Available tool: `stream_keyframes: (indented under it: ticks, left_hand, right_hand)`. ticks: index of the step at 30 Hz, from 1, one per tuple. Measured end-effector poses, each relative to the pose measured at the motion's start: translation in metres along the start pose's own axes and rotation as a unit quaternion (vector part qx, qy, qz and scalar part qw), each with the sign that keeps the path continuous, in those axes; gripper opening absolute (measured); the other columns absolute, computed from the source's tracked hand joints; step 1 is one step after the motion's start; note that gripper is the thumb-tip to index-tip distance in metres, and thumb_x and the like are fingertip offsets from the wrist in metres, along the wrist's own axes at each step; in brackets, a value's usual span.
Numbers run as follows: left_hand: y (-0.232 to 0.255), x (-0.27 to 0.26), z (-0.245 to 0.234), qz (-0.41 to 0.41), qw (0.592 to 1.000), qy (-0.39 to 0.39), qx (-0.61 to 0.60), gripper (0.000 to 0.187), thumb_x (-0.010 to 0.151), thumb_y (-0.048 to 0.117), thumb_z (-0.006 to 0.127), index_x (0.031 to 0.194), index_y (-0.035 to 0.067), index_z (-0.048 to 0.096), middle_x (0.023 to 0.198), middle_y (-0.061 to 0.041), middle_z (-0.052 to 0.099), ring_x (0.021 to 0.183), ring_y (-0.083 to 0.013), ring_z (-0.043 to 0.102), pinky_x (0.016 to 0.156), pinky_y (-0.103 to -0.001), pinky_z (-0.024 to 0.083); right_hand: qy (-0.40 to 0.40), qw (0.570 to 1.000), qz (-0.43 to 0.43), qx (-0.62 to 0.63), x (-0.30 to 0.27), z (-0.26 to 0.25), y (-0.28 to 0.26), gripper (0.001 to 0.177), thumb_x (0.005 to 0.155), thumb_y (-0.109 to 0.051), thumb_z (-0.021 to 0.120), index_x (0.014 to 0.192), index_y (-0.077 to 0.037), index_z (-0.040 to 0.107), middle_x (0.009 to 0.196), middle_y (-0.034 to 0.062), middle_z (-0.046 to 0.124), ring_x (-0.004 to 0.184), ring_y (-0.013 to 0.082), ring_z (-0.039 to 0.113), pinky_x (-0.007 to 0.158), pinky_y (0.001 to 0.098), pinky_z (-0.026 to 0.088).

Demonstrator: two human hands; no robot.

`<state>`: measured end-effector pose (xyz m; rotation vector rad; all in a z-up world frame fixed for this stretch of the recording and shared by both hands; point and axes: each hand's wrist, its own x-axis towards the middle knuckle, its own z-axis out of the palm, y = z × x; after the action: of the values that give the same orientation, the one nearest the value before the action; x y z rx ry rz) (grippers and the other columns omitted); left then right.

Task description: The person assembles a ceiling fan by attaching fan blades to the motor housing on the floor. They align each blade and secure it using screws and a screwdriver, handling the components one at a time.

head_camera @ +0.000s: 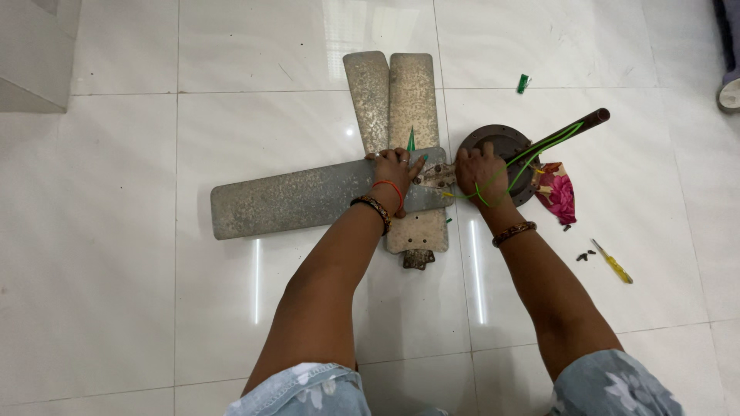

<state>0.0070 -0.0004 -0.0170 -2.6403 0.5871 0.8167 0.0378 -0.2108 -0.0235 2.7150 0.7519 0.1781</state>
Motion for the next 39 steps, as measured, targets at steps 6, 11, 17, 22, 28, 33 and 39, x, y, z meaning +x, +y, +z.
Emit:
stream_keyframes:
  ticks: [6,11,17,22,28,33,39]
  left_hand:
    - [-0.001,-0.005,-0.001,0.006,1.000,0.012,0.014,0.148,0.064,0.082,0.078,0.165,0.023,-0.012,0.158,-0.026,0.024,0.132,-0.0501,0.043,0.096,-0.064,0.048]
    - [-0.002,-0.007,-0.002,0.005,1.000,0.024,0.011,0.145,0.064,0.081,0.079,0.165,0.024,-0.008,0.157,-0.024,0.026,0.132,-0.0475,0.042,0.096,-0.064,0.049]
    - [-0.004,-0.015,-0.005,0.011,0.999,0.033,0.018,0.142,0.069,0.082,0.074,0.165,0.021,-0.010,0.157,-0.024,0.027,0.129,-0.0460,0.045,0.096,-0.063,0.049]
    - [-0.005,-0.017,-0.008,0.020,0.999,0.017,0.033,0.141,0.070,0.085,0.071,0.165,0.021,-0.010,0.157,-0.025,0.027,0.129,-0.0454,0.046,0.096,-0.060,0.050]
    - [-0.006,-0.015,-0.006,0.016,0.999,0.034,0.024,0.143,0.068,0.084,0.073,0.165,0.020,-0.010,0.157,-0.025,0.026,0.129,-0.0452,0.045,0.096,-0.060,0.050]
    - [-0.006,-0.017,-0.005,0.016,0.999,0.040,0.020,0.140,0.070,0.084,0.072,0.165,0.020,-0.009,0.157,-0.025,0.027,0.130,-0.0453,0.044,0.096,-0.061,0.049]
    - [-0.005,-0.016,0.002,0.017,0.998,0.057,0.007,0.139,0.071,0.081,0.073,0.165,0.020,-0.008,0.160,-0.027,0.023,0.133,-0.0477,0.042,0.100,-0.060,0.046]
  right_hand:
    - [-0.069,0.995,-0.052,-0.046,0.002,0.009,0.005,0.020,0.098,-0.027,0.052,0.096,-0.008,0.059,0.088,0.0107,0.067,0.085,0.0257,0.064,0.065,0.0386,0.052]
    - [-0.059,0.997,-0.027,-0.036,0.003,0.025,0.002,0.017,0.098,-0.024,0.051,0.101,-0.008,0.056,0.089,0.0122,0.066,0.079,0.0271,0.066,0.066,0.0400,0.053]
    - [-0.001,1.000,-0.016,-0.005,0.001,0.042,0.001,0.015,0.094,-0.018,0.055,0.098,-0.004,0.057,0.083,0.0137,0.065,0.071,0.0260,0.067,0.058,0.0377,0.054]
    - [0.080,0.996,-0.026,0.013,-0.004,0.042,-0.001,0.011,0.090,-0.012,0.058,0.092,-0.001,0.059,0.075,0.0146,0.063,0.060,0.0234,0.065,0.047,0.0344,0.052]
    - [0.085,0.994,0.015,0.064,-0.011,0.021,-0.005,0.013,0.094,-0.011,0.059,0.101,0.000,0.057,0.081,0.0160,0.064,0.069,0.0283,0.066,0.054,0.0381,0.054]
    - [0.061,0.877,0.318,0.354,-0.087,0.028,-0.052,0.037,0.099,-0.034,0.066,0.105,-0.002,0.050,0.082,0.0160,0.064,0.072,0.0346,0.064,0.061,0.0445,0.048]
    - [0.002,0.651,0.390,0.651,-0.142,0.082,-0.103,0.029,0.095,-0.027,0.076,0.101,-0.004,0.058,0.083,0.0031,0.055,0.072,0.0115,0.047,0.065,0.0306,0.046]
